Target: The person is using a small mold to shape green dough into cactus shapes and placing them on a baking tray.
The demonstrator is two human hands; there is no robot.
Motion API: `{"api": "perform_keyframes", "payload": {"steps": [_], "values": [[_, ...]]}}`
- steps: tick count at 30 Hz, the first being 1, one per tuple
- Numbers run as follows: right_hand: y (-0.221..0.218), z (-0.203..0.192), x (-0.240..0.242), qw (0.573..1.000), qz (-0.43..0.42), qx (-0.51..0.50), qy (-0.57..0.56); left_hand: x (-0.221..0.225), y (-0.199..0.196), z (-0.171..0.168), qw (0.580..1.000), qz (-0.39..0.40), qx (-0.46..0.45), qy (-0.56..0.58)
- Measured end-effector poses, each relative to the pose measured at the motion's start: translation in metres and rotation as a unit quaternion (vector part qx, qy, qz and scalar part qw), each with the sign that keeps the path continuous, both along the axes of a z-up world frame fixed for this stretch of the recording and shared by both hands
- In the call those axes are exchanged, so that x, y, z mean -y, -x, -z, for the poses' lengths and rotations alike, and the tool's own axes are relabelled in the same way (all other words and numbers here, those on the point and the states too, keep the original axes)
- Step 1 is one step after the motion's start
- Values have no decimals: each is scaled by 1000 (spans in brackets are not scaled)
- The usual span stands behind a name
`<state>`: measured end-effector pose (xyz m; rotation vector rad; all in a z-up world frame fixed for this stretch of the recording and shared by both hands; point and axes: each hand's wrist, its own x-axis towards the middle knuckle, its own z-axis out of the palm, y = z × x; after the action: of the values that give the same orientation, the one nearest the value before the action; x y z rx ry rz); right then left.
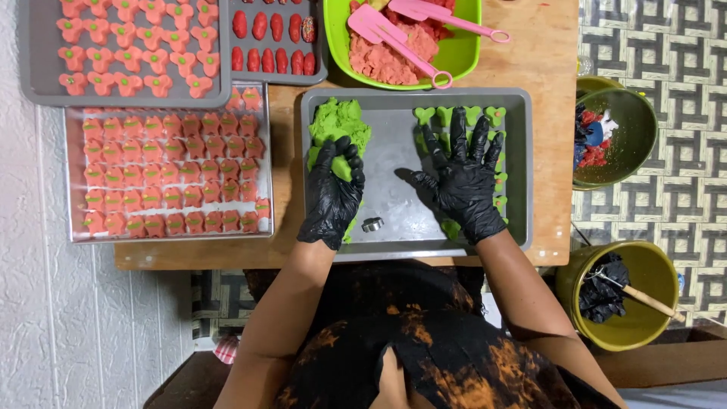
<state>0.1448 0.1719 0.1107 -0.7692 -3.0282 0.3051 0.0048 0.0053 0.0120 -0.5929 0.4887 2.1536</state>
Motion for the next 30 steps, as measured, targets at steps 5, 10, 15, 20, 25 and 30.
{"api": "perform_keyframes", "payload": {"steps": [5, 10, 15, 20, 25, 30], "values": [[-1, 10, -4, 999, -11, 25, 24, -9, -7, -44, 993, 42, -56, 97], [-7, 25, -15, 1000, -2, -9, 1, -16, -16, -77, 978, 55, -65, 189], [-24, 45, -33, 995, -30, -92, -2, -27, -26, -53, 897, 131, -321, 274], [-27, 28, -26, 976, -4, -209, 68, -32, -47, -2, 564, 311, -672, 366], [-36, 21, -23, 957, 13, -265, 115, -30, -56, 64, 191, 263, -839, 436], [-44, 4, -35, 872, 23, -464, 155, -48, -31, -13, 196, 245, -884, 347]]}}
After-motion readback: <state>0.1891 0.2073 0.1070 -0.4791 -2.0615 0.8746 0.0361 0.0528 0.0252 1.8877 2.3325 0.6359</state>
